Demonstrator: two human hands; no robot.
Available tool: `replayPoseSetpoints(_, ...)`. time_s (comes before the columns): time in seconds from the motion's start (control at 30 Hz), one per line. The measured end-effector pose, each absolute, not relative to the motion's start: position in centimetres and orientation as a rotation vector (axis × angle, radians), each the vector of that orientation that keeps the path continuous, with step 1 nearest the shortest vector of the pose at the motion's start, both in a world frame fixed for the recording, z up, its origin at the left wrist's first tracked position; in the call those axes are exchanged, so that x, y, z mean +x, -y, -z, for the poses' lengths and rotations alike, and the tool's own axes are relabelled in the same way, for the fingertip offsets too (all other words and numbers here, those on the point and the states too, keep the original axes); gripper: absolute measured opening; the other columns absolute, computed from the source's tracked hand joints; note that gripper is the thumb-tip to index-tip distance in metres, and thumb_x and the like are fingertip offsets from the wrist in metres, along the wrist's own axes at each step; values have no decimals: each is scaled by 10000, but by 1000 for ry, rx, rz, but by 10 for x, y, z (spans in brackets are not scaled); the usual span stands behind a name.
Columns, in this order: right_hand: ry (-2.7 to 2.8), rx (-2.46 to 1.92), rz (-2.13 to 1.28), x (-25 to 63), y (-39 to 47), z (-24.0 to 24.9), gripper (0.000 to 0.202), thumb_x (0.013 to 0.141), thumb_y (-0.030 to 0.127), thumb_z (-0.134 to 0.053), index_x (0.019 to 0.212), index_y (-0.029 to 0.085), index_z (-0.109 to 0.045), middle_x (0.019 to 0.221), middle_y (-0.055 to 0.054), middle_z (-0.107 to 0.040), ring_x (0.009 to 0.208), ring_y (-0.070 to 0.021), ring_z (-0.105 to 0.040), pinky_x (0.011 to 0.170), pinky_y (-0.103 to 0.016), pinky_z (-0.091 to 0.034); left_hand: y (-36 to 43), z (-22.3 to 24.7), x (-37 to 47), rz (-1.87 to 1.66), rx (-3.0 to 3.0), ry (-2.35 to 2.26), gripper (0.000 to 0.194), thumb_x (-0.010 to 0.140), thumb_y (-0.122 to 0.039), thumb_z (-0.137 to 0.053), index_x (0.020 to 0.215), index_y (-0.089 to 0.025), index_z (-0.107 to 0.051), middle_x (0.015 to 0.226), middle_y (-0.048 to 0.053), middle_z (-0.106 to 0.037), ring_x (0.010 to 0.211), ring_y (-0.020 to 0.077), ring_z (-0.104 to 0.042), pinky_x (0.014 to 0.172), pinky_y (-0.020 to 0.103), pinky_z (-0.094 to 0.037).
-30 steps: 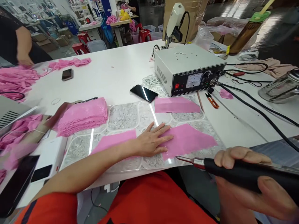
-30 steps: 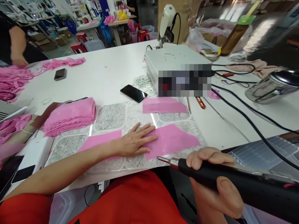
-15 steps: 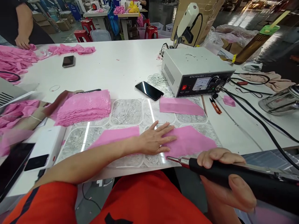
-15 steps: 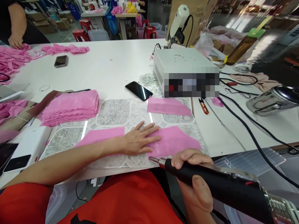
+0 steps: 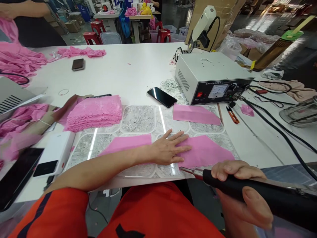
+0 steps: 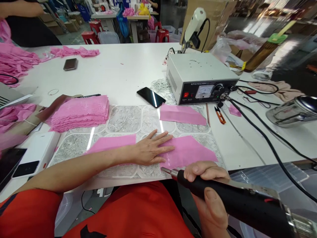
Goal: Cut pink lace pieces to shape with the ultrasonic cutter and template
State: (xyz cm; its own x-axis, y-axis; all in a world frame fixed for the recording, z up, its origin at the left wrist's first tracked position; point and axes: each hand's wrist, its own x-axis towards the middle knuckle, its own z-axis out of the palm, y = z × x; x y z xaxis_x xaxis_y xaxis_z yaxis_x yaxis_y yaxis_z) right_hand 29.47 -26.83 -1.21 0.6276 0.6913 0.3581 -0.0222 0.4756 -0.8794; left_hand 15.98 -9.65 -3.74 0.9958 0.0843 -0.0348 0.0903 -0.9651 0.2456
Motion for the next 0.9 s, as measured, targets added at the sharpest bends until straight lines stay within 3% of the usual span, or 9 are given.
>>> replayPoseSetpoints(0.17,630,-1029,-384,297,271,10,156,625,368,-619,706,237,-645,703,-33,-539,489,-153,-440,414,-391,-419,88,1,135,-198,2856,-225,493,1015,-401,-387,1458,-182,-398,1579,79,-272,1486,236,-146,1204,467,-171)
replayPoseSetpoints(0.27,581,-1050,-425,292,266,11,144,623,385,-621,686,258,-646,703,-39,-511,488,-151,-423,410,-391,-412,84,-10,94,-327,2790,-278,414,1039,-327,-317,1319,-139,-555,1391,82,-553,1393,174,-381,1180,372,-270)
replayPoseSetpoints(0.33,589,-1010,-462,285,259,13,148,609,368,-607,695,251,-641,717,-35,-507,487,-146,-433,410,-380,-420,83,-7,63,-295,2740,-275,406,1043,-300,-292,1211,-160,-635,1237,72,-664,1241,156,-551,1150,360,-325)
replayPoseSetpoints(0.4,637,-950,-512,277,251,14,165,599,342,-601,718,235,-638,724,-27,-520,478,-139,-449,411,-368,-431,83,2,37,-230,2719,-255,378,1034,-268,-318,1226,-173,-629,1281,64,-642,1256,158,-543,1152,365,-326)
replayPoseSetpoints(0.6,797,-839,-626,257,232,12,220,667,334,-630,835,193,-653,762,-22,-577,511,-130,-524,458,-330,-460,88,24,10,-2,2758,-282,399,1025,-356,-369,1392,-255,-488,1512,23,-402,1454,202,-263,1213,484,-119)
replayPoseSetpoints(0.9,848,-845,-666,246,226,11,209,726,322,-615,883,188,-647,809,-19,-569,562,-121,-535,502,-321,-487,91,37,9,-13,2843,-239,585,971,-564,-405,1467,-253,-379,1572,34,-273,1482,251,-158,1200,513,31)
